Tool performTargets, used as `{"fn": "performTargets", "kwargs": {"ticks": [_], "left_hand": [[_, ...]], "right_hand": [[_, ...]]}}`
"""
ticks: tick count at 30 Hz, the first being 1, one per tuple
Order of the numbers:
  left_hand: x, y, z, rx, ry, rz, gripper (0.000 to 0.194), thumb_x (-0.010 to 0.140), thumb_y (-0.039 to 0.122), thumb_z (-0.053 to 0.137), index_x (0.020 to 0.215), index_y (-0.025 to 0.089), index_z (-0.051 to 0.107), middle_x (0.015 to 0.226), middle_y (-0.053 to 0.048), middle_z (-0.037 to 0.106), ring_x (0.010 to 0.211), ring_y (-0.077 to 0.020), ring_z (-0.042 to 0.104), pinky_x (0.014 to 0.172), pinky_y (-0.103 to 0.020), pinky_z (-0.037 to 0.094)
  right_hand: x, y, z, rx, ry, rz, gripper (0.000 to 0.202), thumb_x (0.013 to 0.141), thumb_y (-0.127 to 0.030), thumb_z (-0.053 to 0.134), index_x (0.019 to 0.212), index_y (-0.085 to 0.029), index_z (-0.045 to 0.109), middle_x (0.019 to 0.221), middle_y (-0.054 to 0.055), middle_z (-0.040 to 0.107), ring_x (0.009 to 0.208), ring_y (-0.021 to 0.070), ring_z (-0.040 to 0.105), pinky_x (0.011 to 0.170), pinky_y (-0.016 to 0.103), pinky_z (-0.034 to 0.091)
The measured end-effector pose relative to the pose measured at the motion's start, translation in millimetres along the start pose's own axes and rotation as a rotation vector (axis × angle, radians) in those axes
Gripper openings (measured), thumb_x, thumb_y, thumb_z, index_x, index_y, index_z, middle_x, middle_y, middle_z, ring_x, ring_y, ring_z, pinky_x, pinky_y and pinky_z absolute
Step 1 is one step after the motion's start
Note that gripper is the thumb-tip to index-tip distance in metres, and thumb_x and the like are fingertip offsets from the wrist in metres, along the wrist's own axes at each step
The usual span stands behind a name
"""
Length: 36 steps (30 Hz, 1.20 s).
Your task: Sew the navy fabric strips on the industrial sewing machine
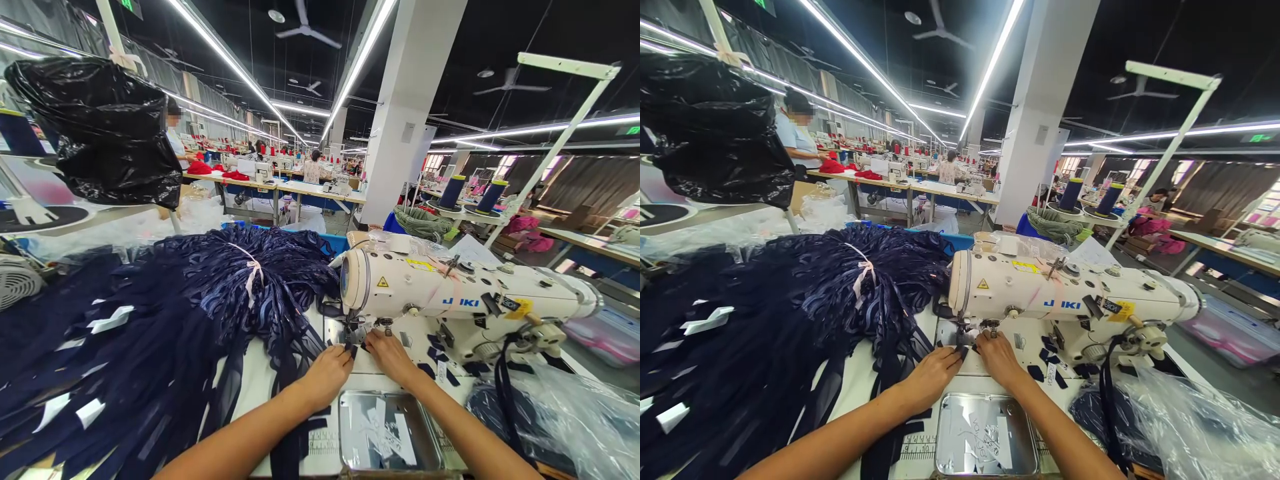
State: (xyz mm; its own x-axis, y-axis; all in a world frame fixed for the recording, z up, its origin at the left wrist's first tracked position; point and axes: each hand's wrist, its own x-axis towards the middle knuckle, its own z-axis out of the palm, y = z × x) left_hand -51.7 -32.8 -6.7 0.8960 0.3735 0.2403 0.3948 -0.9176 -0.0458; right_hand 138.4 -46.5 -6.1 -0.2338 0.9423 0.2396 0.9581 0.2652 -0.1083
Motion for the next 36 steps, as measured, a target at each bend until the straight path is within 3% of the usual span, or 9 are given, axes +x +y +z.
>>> {"fn": "performTargets", "kwargs": {"ticks": [7, 15, 20, 28, 33, 36], "left_hand": [[-2, 3, -0.2, 0.045, -0.013, -0.012, 0.023, 0.084, 0.008, 0.039, 0.100, 0.006, 0.056, 0.109, -0.015, 0.057, 0.097, -0.0226, 0.053, 0.082, -0.035, 0.044], [2, 1, -1.3, 0.055, -0.036, 0.014, 0.018, 0.082, 0.011, 0.044, 0.093, 0.009, 0.057, 0.116, -0.014, 0.054, 0.094, -0.0224, 0.052, 0.079, -0.034, 0.042], [3, -2, -3.2, 0.019, -0.040, -0.011, 0.019, 0.080, 0.008, 0.043, 0.093, 0.011, 0.056, 0.116, -0.012, 0.054, 0.096, -0.0221, 0.050, 0.081, -0.034, 0.040], [3, -6, -1.2, -0.061, -0.016, -0.024, 0.020, 0.076, 0.007, 0.045, 0.094, 0.011, 0.055, 0.115, -0.011, 0.055, 0.098, -0.0222, 0.050, 0.082, -0.034, 0.040], [3, -7, 2.8, -0.083, 0.033, -0.041, 0.018, 0.076, 0.006, 0.045, 0.089, 0.010, 0.057, 0.102, -0.010, 0.061, 0.094, -0.0201, 0.053, 0.085, -0.033, 0.040], [5, -8, 6.0, -0.081, 0.078, -0.031, 0.017, 0.075, 0.007, 0.047, 0.087, 0.011, 0.058, 0.100, -0.010, 0.062, 0.093, -0.0200, 0.055, 0.088, -0.034, 0.040]], "right_hand": [[19, -8, 9, 0.221, -0.051, 0.027, 0.017, 0.082, -0.015, 0.040, 0.072, -0.019, 0.053, 0.071, 0.003, 0.060, 0.069, 0.0176, 0.053, 0.066, 0.028, 0.037], [25, -6, 3, 0.489, -0.166, 0.067, 0.014, 0.075, -0.016, 0.042, 0.062, -0.019, 0.047, 0.059, -0.003, 0.049, 0.057, 0.0115, 0.048, 0.056, 0.022, 0.038], [26, -3, 4, 0.542, -0.169, 0.080, 0.014, 0.075, -0.019, 0.042, 0.062, -0.019, 0.047, 0.058, -0.004, 0.047, 0.056, 0.0113, 0.047, 0.055, 0.022, 0.038], [15, -1, 18, 0.461, -0.042, -0.005, 0.013, 0.078, -0.013, 0.043, 0.071, -0.018, 0.053, 0.067, 0.001, 0.053, 0.066, 0.0157, 0.050, 0.064, 0.028, 0.041], [-1, -4, 16, 0.111, 0.162, -0.360, 0.024, 0.085, -0.009, 0.036, 0.086, -0.016, 0.059, 0.088, 0.010, 0.059, 0.080, 0.0191, 0.053, 0.073, 0.034, 0.044], [-4, 0, 15, -0.048, 0.223, -0.459, 0.025, 0.085, -0.008, 0.037, 0.094, -0.013, 0.060, 0.094, 0.012, 0.062, 0.082, 0.0202, 0.055, 0.075, 0.036, 0.046]]}}
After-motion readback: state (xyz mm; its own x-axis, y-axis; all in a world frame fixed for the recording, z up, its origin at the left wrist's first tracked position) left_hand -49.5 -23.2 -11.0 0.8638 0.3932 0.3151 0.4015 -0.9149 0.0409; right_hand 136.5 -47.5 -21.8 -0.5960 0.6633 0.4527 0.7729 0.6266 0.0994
